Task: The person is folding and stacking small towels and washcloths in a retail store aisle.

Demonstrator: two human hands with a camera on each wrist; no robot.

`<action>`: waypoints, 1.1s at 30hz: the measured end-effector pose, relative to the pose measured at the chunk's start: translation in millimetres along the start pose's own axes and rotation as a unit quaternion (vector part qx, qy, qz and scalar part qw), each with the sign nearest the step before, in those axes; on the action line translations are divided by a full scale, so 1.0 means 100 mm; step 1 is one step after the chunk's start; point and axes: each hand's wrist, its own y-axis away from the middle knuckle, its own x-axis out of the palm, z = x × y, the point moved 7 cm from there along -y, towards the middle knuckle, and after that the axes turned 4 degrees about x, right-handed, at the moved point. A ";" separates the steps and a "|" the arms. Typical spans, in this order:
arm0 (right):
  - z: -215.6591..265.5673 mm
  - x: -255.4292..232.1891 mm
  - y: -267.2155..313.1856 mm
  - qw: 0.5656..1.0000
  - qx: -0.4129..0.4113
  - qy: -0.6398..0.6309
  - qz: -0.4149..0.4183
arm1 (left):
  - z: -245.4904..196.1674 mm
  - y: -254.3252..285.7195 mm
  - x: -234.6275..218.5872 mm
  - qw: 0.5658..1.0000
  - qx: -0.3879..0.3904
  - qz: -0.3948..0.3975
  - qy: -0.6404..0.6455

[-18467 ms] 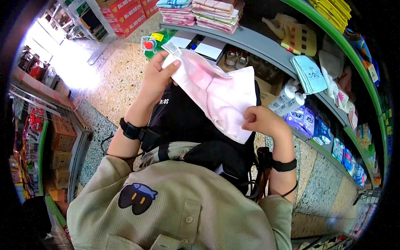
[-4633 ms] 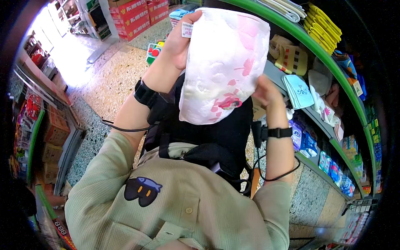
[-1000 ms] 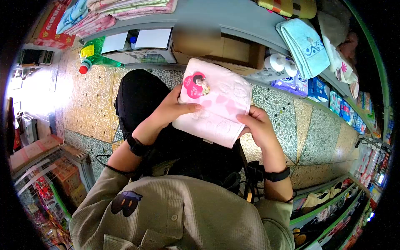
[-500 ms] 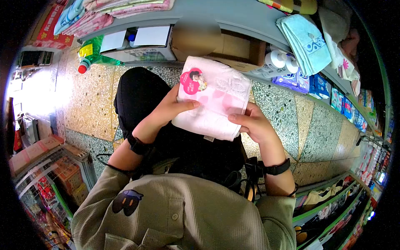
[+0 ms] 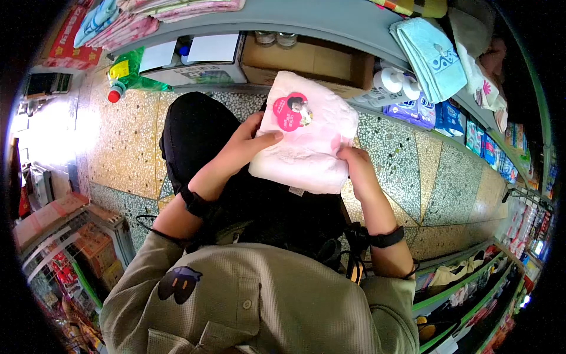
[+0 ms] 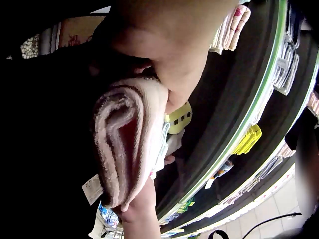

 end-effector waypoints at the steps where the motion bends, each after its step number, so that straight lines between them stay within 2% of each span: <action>1: 0.01 0.00 0.00 0.999 0.007 0.053 -0.010 | 0.01 0.00 0.00 1.000 -0.017 0.005 -0.005; 2: 0.02 0.00 0.00 0.994 0.014 0.105 -0.021 | 0.01 0.00 -0.01 1.000 -0.013 0.010 -0.022; 4: 0.06 0.04 -0.04 0.990 -0.091 0.095 -0.047 | 0.01 -0.02 -0.02 0.998 -0.003 0.021 -0.057; 5: 0.09 0.06 -0.04 0.984 -0.144 0.090 -0.058 | 0.05 -0.03 -0.01 0.999 -0.010 0.033 -0.025; 8: 0.03 0.11 -0.14 0.998 -0.065 0.015 -0.004 | 0.10 -0.03 0.05 0.996 -0.014 0.069 0.053; 11: 0.19 0.21 0.02 0.997 -0.076 -0.028 -0.001 | -0.01 0.07 0.23 0.987 0.014 0.116 0.109; 12: 0.22 0.22 0.00 0.995 -0.080 -0.044 0.046 | -0.02 0.07 0.26 0.981 0.006 0.142 0.133; 16: 0.46 0.13 0.13 0.987 -0.084 -0.137 -0.006 | -0.27 0.07 0.35 0.961 0.009 0.173 0.217; 18: 0.66 0.14 0.13 0.975 -0.147 -0.163 0.039 | -0.44 0.00 0.37 0.951 0.010 0.173 0.255; 20: 0.96 0.16 0.17 0.967 -0.214 -0.132 0.032 | -0.68 -0.13 0.33 0.953 0.028 0.174 0.247; 21: 1.18 0.12 0.21 0.967 -0.231 -0.109 0.001 | -0.80 -0.18 0.31 0.953 0.034 0.175 0.244; 22: 1.40 0.09 0.22 0.965 -0.245 -0.087 -0.031 | -0.96 -0.23 0.29 0.951 0.070 0.171 0.250; 24: 1.91 0.07 0.17 0.930 -0.359 -0.074 -0.017 | -1.28 -0.34 0.27 0.941 0.137 0.163 0.263; 25: 2.14 0.08 0.15 0.929 -0.361 -0.080 -0.015 | -1.42 -0.40 0.23 0.940 0.178 0.135 0.258; 27: 2.55 0.20 -0.02 0.918 -0.371 -0.134 0.032 | -1.53 -0.55 0.06 0.942 0.201 0.085 0.257; 29: 2.83 0.24 -0.55 0.925 -0.346 -0.139 0.078 | -1.60 -0.60 -0.10 0.942 0.239 0.035 0.231; 30: 2.89 0.21 -0.92 0.943 -0.316 -0.098 0.044 | -1.49 -0.65 -0.15 0.950 0.226 0.018 0.216; 32: 2.97 0.26 -1.36 0.951 -0.298 0.044 -0.066 | -1.10 -0.79 -0.33 0.962 0.198 -0.015 0.186; 33: 3.02 0.34 -1.40 0.926 -0.347 0.114 -0.098 | -0.79 -0.88 -0.41 0.974 0.146 -0.011 0.172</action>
